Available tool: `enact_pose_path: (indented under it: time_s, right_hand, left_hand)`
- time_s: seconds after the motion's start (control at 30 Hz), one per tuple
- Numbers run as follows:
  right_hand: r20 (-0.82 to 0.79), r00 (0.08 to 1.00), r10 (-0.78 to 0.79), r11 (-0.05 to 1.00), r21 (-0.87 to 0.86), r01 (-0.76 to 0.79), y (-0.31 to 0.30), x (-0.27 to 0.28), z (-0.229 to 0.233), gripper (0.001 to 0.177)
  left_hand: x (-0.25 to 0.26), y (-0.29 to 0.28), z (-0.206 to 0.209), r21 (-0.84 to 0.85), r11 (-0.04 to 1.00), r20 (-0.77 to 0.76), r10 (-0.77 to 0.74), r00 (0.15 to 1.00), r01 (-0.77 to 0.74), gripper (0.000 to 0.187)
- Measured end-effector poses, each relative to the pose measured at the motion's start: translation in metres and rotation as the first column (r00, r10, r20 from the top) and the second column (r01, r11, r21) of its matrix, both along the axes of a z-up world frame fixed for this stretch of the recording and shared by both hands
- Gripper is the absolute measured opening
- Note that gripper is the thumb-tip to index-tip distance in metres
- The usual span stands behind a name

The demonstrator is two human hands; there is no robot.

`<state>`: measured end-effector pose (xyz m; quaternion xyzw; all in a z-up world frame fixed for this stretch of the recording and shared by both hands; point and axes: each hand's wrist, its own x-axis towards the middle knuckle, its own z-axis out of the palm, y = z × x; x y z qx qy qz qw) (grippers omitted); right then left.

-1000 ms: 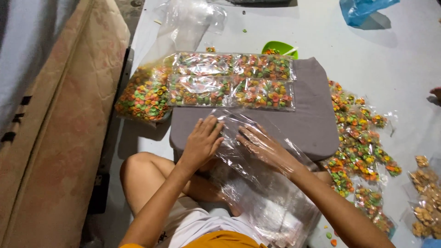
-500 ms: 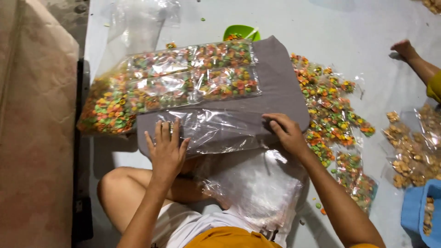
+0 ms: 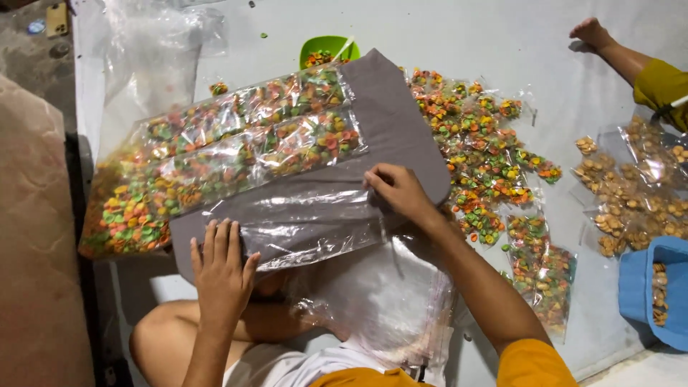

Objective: Manually filling small plastic bags with colorful snacks and arranging them on a workspace.

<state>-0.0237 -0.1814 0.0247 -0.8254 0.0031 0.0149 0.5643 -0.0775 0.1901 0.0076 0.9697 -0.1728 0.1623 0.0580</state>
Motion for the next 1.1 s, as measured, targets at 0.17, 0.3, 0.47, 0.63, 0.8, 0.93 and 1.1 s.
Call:
enact_pose_path:
  time_s: [0.17, 0.3, 0.47, 0.63, 0.8, 0.93, 1.1]
  right_hand:
    - [0.266, 0.917, -0.298, 0.935, -0.114, 0.337, -0.089, -0.008, -0.026, 0.018]
    - [0.428, 0.749, -0.505, 0.639, -0.398, 0.659, -0.187, 0.002, -0.077, 0.003]
    - [0.296, 0.907, -0.3, 0.43, -0.807, 0.406, -0.238, 0.016, -0.144, 0.049]
    - [0.13, 0.962, -0.241, 0.337, -0.918, 0.208, -0.245, 0.038, -0.174, 0.069]
    - [0.191, 0.946, -0.26, 0.206, -0.947, 0.248, -0.245, 0.05, -0.193, 0.061]
    - [0.239, 0.933, -0.27, 0.204, -0.932, 0.298, -0.247, 0.046, -0.188, 0.055]
    - [0.221, 0.899, -0.377, 0.69, -0.581, 0.432, -0.261, 0.042, -0.181, 0.027]
  left_hand:
    - [0.003, 0.001, -0.006, 0.058, 0.998, -0.009, 0.021, 1.0, -0.02, 0.071]
    - [0.006, 0.002, -0.007, 0.04, 0.999, -0.028, 0.036, 0.999, -0.034, 0.069]
    - [0.01, 0.0, -0.009, -0.001, 0.999, 0.008, 0.032, 0.999, -0.032, 0.066]
    - [0.009, 0.001, -0.013, -0.009, 0.998, 0.007, 0.056, 0.998, -0.056, 0.066]
    - [0.01, -0.001, -0.009, -0.057, 0.997, -0.012, 0.049, 0.999, -0.05, 0.062]
    - [0.01, 0.0, -0.012, -0.043, 0.997, -0.012, 0.059, 0.998, -0.06, 0.062]
    - [0.009, -0.003, -0.007, -0.053, 0.997, -0.011, 0.057, 0.998, -0.058, 0.061]
